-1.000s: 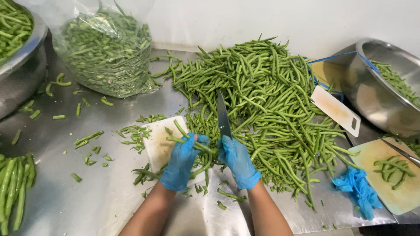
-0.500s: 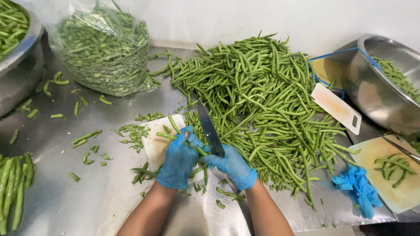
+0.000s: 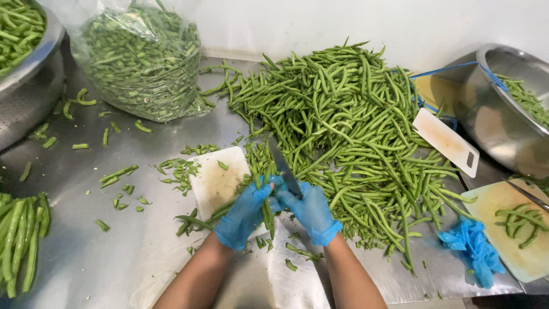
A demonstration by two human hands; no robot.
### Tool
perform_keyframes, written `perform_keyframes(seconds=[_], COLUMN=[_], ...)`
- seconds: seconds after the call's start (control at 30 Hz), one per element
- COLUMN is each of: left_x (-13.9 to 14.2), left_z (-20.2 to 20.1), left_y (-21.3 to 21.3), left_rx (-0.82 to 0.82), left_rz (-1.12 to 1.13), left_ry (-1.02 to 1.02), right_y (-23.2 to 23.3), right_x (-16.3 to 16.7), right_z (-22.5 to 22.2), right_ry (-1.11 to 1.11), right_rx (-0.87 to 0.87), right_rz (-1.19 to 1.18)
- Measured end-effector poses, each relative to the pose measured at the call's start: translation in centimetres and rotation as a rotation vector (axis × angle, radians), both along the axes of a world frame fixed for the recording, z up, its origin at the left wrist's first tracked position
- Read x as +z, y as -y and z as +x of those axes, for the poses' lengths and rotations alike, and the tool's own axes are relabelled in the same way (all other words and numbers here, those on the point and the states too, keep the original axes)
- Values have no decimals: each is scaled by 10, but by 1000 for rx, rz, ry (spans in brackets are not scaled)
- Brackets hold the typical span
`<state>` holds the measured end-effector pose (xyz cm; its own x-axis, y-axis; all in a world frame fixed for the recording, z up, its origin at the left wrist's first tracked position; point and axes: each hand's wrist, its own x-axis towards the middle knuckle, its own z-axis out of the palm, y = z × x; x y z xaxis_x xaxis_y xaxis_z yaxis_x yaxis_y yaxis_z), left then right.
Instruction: The person trims the ends off green beans by hand, holding each bean and cutting it with a knife over a small cutting board on a stainless steel table, and sets trimmed beans aside while pushing trimmings away. The person works through a large pile of beans, occasionally gathering and repositioning them.
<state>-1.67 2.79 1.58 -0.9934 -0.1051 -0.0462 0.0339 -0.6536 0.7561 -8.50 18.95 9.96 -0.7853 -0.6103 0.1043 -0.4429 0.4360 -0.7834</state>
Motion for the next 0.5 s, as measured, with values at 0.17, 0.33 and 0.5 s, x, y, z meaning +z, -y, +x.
perform_keyframes(seconds=[0.17,0.33,0.5], left_x=[20,17,8], left_z=[4,18,12], left_y=[3,8,20], left_rx=[209,601,417], left_rz=[-559,-1589,-1821], left_ry=[-13,127,279], right_y=[-13,-28,-44], right_x=[-3,-2,11], right_z=[-19,-43,-58], right_ry=[-7,119,-8], right_rx=[-239,-318,-442], right_rz=[-298,-722,-622])
